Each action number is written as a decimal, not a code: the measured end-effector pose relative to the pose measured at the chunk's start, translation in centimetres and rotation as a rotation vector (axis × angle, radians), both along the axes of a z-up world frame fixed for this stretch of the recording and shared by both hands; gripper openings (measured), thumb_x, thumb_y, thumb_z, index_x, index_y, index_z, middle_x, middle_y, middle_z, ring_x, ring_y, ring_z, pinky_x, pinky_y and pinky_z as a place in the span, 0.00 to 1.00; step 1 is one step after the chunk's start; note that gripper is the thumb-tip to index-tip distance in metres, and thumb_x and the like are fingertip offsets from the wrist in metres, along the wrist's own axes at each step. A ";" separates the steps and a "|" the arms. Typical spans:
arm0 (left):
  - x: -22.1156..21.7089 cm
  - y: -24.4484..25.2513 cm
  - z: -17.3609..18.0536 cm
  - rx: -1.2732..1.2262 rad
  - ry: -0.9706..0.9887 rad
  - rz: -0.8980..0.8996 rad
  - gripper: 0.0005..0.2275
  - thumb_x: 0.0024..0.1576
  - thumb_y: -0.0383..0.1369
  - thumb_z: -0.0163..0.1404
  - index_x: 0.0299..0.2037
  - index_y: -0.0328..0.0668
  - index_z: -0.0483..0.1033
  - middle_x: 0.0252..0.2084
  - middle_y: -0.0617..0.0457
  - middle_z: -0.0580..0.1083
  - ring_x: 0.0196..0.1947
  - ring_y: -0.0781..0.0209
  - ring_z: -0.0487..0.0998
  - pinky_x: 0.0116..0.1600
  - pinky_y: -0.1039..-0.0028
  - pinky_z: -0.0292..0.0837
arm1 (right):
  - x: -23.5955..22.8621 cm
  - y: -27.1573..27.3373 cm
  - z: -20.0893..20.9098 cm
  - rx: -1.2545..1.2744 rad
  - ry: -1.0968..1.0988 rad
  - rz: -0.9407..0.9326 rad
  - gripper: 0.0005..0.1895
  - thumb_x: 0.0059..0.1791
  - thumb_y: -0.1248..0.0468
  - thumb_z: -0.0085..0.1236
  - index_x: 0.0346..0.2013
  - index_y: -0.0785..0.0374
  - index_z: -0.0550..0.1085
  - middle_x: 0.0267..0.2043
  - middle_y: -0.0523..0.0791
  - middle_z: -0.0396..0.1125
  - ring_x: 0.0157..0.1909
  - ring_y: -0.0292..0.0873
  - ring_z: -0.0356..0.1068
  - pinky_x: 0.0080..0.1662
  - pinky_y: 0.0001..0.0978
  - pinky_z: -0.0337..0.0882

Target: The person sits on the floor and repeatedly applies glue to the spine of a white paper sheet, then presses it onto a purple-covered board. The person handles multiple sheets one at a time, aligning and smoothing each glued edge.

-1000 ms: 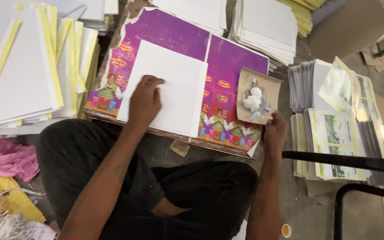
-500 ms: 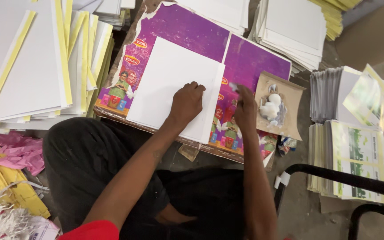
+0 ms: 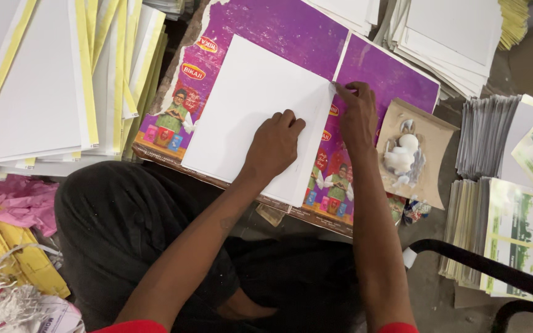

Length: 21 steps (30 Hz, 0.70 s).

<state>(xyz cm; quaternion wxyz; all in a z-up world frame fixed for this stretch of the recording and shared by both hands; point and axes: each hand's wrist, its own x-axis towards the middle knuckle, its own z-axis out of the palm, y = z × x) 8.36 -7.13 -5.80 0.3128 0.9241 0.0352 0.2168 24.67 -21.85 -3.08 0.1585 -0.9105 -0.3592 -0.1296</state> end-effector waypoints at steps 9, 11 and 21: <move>0.1 0.0 -0.5 -0.025 -0.042 0.017 0.12 0.52 0.24 0.50 0.46 0.38 0.75 0.43 0.46 0.70 0.43 0.49 0.74 0.46 0.60 0.73 | -3.9 -1.2 -0.5 -0.132 0.033 0.024 0.25 0.52 0.80 0.52 0.56 0.51 0.80 0.59 0.52 0.68 0.58 0.51 0.69 0.44 0.33 0.77; 0.1 0.1 -0.7 -0.033 -0.069 0.019 0.11 0.52 0.24 0.50 0.46 0.38 0.76 0.42 0.46 0.70 0.43 0.49 0.74 0.46 0.60 0.73 | -5.7 -2.2 -0.4 -0.117 0.028 0.061 0.30 0.47 0.83 0.52 0.57 0.54 0.80 0.60 0.53 0.68 0.59 0.53 0.69 0.45 0.34 0.77; 0.3 -0.1 -1.7 -0.015 -0.073 0.031 0.08 0.53 0.23 0.49 0.42 0.38 0.75 0.41 0.48 0.70 0.41 0.51 0.74 0.46 0.61 0.73 | -17.9 -5.1 1.1 -0.184 0.160 0.051 0.38 0.40 0.85 0.52 0.62 0.55 0.75 0.63 0.55 0.63 0.62 0.58 0.65 0.56 0.44 0.72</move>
